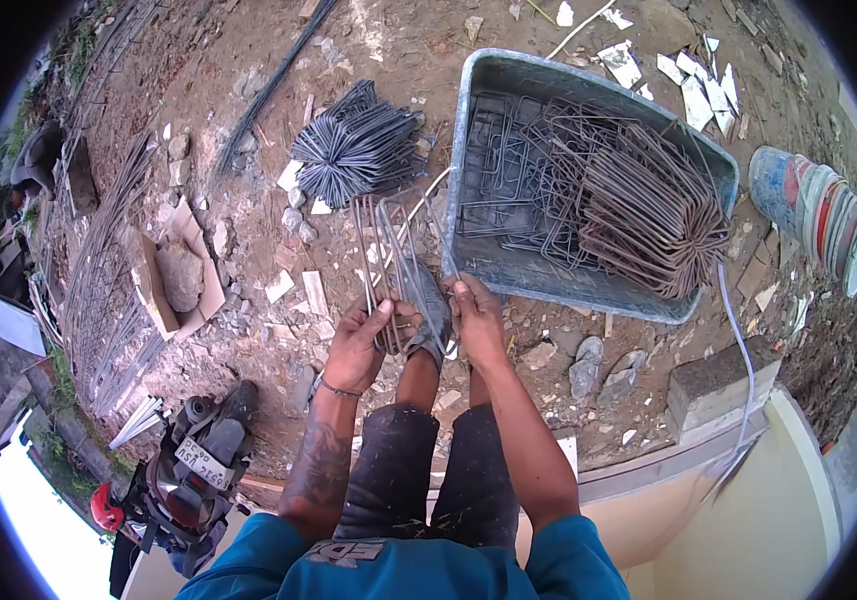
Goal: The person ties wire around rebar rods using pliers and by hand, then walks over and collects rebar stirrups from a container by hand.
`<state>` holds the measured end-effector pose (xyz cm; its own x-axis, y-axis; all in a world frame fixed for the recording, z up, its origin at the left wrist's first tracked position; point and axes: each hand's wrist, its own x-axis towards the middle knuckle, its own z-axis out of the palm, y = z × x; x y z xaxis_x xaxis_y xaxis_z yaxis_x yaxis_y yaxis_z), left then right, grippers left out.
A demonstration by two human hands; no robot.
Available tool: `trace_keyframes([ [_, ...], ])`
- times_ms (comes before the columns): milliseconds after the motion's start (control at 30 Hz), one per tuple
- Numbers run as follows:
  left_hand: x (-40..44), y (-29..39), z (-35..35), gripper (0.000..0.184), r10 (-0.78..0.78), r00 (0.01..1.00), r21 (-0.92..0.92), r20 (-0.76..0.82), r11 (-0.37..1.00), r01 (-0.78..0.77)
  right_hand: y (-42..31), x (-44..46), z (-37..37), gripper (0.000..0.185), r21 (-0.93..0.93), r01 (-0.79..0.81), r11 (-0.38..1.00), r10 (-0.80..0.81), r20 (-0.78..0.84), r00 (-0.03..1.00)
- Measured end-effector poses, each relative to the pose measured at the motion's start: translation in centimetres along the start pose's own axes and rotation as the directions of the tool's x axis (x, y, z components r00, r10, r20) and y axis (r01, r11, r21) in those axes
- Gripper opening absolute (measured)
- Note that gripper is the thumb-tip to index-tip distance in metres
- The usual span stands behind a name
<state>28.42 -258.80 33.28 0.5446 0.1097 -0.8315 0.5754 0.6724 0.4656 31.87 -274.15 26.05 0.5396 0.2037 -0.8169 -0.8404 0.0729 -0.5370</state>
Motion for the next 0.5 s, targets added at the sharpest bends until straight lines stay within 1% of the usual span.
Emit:
trace_keyframes([
  [33,-0.1,0.3,-0.1,0.022,-0.017,1.0,0.001,-0.012,1.0,0.017,-1.1,0.3,-1.1,0.023,-0.085,0.008,0.996,-0.003,0.055,0.998],
  [67,-0.1,0.6,-0.5,0.022,-0.016,1.0,0.001,-0.013,1.0,0.016,-2.2,1.2,-3.0,0.023,-0.256,0.121,0.959,-0.086,0.145,0.986],
  [100,-0.1,0.9,-1.1,0.022,-0.046,0.999,0.001,0.004,0.999,0.046,-3.4,2.1,-5.1,0.024,-0.408,0.24,0.881,-0.147,0.245,0.958],
  [133,0.1,1.1,-1.7,0.022,-0.072,0.997,-0.001,0.023,0.997,0.072,-5.3,2.8,-6.3,0.024,-0.431,0.316,0.845,-0.187,0.314,0.931],
  [167,0.5,0.7,-2.3,0.021,-0.048,0.999,0.005,0.008,0.999,0.048,-7.4,3.1,-6.6,0.024,-0.448,0.391,0.804,-0.222,0.383,0.897],
  [200,0.4,1.1,-2.2,0.021,-0.05,0.999,0.001,0.007,0.999,0.05,-9.4,3.1,-6.1,0.024,-0.451,0.388,0.804,-0.219,0.383,0.898],
  [267,0.2,2.1,-1.8,0.021,-0.113,0.993,0.005,0.016,0.994,0.113,-13.2,2.7,-4.8,0.018,-0.595,0.539,0.597,-0.095,0.614,0.783],
  [300,0.2,2.4,-2.4,0.022,-0.094,0.99,0.126,0.104,0.989,0.08,-14.1,2.5,-3.9,0.018,-0.596,0.538,0.596,-0.094,0.614,0.784],
  [333,0.3,2.6,-2.4,0.022,-0.093,0.99,0.128,0.102,0.989,0.079,-14.8,2.4,-2.6,0.015,-0.609,0.712,0.35,-0.115,0.726,0.678],
  [367,0.2,2.8,-2.5,0.023,-0.103,0.987,0.216,0.126,0.974,0.074,-14.8,2.4,-1.4,0.013,-0.556,0.827,0.083,-0.092,0.822,0.562],
  [400,0.2,2.8,-2.5,0.024,-0.118,0.981,0.3,0.152,0.951,0.068,-14.5,2.8,-0.6,0.013,-0.559,0.825,0.088,-0.094,0.82,0.565],
  [433,0.1,2.5,-2.4,0.023,-0.125,0.969,0.165,0.211,0.982,0.091,-14.3,3.3,0.0,0.014,-0.504,0.863,0.017,-0.124,0.856,0.502],
  [467,0.1,2.3,-2.2,0.023,-0.129,0.968,0.168,0.217,0.981,0.093,-14.1,3.8,0.6,0.017,-0.447,0.893,-0.059,-0.15,0.888,0.435],
  [500,0.1,2.2,-2.1,0.023,-0.131,0.971,0.16,0.201,0.982,0.1,-13.9,4.3,1.2,0.02,-0.405,0.914,-0.022,-0.184,0.9,0.395],
])
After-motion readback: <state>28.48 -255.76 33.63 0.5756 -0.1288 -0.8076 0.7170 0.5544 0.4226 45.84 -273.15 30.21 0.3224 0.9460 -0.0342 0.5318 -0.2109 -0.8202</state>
